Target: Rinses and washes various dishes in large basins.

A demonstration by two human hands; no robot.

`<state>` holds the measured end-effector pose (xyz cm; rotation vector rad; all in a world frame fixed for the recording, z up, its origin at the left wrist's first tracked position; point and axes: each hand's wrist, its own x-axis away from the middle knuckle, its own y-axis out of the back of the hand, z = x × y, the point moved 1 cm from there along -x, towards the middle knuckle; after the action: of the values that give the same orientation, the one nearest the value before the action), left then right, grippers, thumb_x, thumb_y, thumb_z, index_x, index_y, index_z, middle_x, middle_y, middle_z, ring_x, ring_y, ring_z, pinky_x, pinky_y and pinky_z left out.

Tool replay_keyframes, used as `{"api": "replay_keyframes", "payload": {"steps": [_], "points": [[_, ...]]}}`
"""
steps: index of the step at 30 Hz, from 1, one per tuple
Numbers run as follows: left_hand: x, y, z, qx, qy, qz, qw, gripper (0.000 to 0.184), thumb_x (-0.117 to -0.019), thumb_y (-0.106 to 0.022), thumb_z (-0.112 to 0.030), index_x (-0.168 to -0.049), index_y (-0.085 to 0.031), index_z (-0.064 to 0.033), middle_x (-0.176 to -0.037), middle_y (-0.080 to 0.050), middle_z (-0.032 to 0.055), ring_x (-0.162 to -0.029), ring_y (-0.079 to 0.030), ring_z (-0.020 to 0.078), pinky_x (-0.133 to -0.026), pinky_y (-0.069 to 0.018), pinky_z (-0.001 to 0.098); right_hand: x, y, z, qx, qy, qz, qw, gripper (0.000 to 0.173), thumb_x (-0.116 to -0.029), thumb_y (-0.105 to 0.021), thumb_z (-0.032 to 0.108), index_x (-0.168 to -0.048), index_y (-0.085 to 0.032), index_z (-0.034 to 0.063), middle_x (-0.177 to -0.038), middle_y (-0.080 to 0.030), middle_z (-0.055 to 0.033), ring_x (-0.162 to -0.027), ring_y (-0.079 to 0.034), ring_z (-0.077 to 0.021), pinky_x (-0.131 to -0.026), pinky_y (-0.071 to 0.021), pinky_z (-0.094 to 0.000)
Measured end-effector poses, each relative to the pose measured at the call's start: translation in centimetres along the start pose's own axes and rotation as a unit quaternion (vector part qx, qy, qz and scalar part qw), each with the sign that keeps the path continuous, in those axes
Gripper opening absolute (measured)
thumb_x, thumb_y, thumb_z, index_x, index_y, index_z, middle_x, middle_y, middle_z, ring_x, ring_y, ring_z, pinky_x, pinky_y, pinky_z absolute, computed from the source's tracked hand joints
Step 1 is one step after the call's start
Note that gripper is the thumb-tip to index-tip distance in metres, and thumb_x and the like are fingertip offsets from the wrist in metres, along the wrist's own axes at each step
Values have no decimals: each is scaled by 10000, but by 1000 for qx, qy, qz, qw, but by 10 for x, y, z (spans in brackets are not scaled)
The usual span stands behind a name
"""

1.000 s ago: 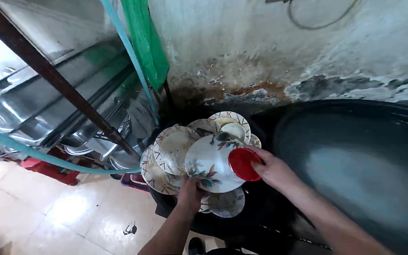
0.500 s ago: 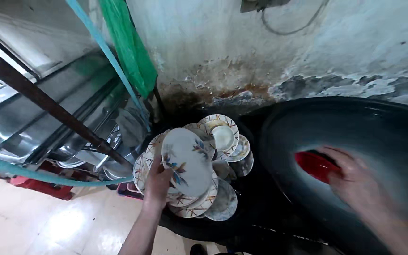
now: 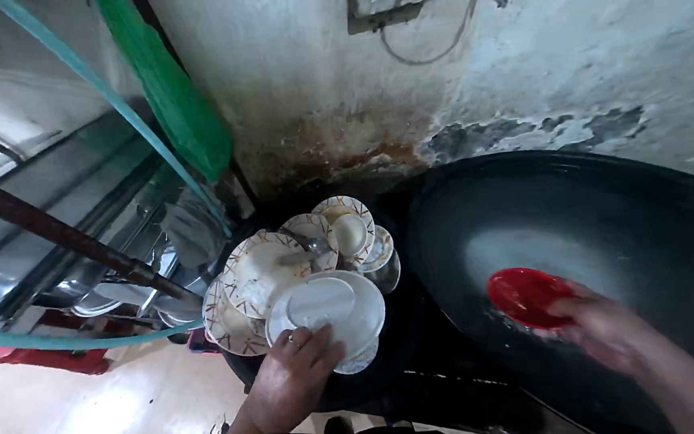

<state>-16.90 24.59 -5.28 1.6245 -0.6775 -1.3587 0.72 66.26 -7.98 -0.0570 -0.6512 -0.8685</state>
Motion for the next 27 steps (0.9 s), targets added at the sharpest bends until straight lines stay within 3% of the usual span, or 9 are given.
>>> {"api": "replay_keyframes", "payload": {"steps": [3, 6, 9, 12, 15, 18, 21, 25, 27], "points": [[6, -9, 3, 20, 14, 6, 1000, 263, -933, -629, -190, -1156, -744, -270, -1221, -723, 10, -1097, -673, 236, -963, -549, 417, 35, -38, 42, 21, 12, 58, 998, 524, -987, -407, -80, -1475, -423, 110, -1097, -628, -167, -768, -671, -230, -578, -563, -354], [12, -17, 5, 29, 20, 12, 999, 279, -911, -647, -148, -1157, -758, -218, -1217, -729, 31, -1148, -671, 259, -980, -559, 396, 62, -79, 71, 62, 55, 127, 988, 514, -967, -425, -108, -1439, -465, 92, -1065, -647, -140, -770, -678, -200, -592, -570, -325], [22, -28, 4, 60, 35, 34, 997, 289, -931, -665, -139, -1202, -739, -209, -1300, -695, 91, -1280, -619, 323, -1049, -539, 456, 73, -120, 82, 108, 83, 198, 971, 534, -969, -457, -111, -1457, -474, 106, -1127, -653, -153, -836, -686, -212, -649, -578, -339], [25, -42, 2, 71, 50, 51, 995, 365, -900, -693, -103, -1260, -705, -166, -1369, -653, 141, -1309, -598, 355, -1068, -524, 487, 80, -160, 84, 159, 100, 245, 951, 549, -967, -478, -100, -1473, -466, 115, -1231, -625, -173, -950, -673, -249, -734, -576, -385], [20, -49, 1, 56, 107, 127, 985, 514, -861, -728, -114, -1363, -635, -58, -1456, -581, 188, -1372, -541, 362, -1134, -452, 504, 79, -196, 79, 215, 123, 252, 936, 554, -976, -491, -74, -1485, -480, 147, -1305, -614, -193, -1032, -675, -302, -815, -579, -471], [7, -47, 2, 53, 178, 259, 948, 637, -903, -697, -173, -1500, -509, -53, -1589, -426, 204, -1486, -389, 369, -1203, -318, 547, 74, -222, 73, 253, 155, 246, 923, 552, -970, -516, -68, -1471, -514, 164, -1351, -609, -179, -1125, -653, -321, -896, -550, -522], [-8, -45, 4, 65, 198, 332, 920, 668, -936, -655, -175, -1549, -428, -42, -1617, -380, 197, -1519, -321, 366, -1221, -272, 548, 71, -237, 69, 286, 197, 248, 904, 552, -965, -517, -56, -1469, -530, 167, -1423, -580, -141, -1244, -602, -312, -1006, -500, -551], [-20, -39, 7, 69, 175, 349, 918, 565, -972, -620, -184, -1489, -487, 2, -1502, -515, 201, -1425, -455, 382, -1176, -378, 501, 70, -244, 71, 293, 228, 238, 897, 555, -962, -517, -64, -1476, -532, 143, -1473, -547, -137, -1342, -536, -305, -1097, -439, -542], [-23, -36, 7, 63, 166, 363, 915, 579, -961, -630, -206, -1487, -493, -5, -1452, -548, 218, -1369, -503, 403, -1127, -414, 535, 70, -246, 72, 295, 232, 233, 897, 558, -959, -522, -67, -1477, -534, 142, -1482, -542, -128, -1353, -529, -296, -1104, -434, -535]]}}
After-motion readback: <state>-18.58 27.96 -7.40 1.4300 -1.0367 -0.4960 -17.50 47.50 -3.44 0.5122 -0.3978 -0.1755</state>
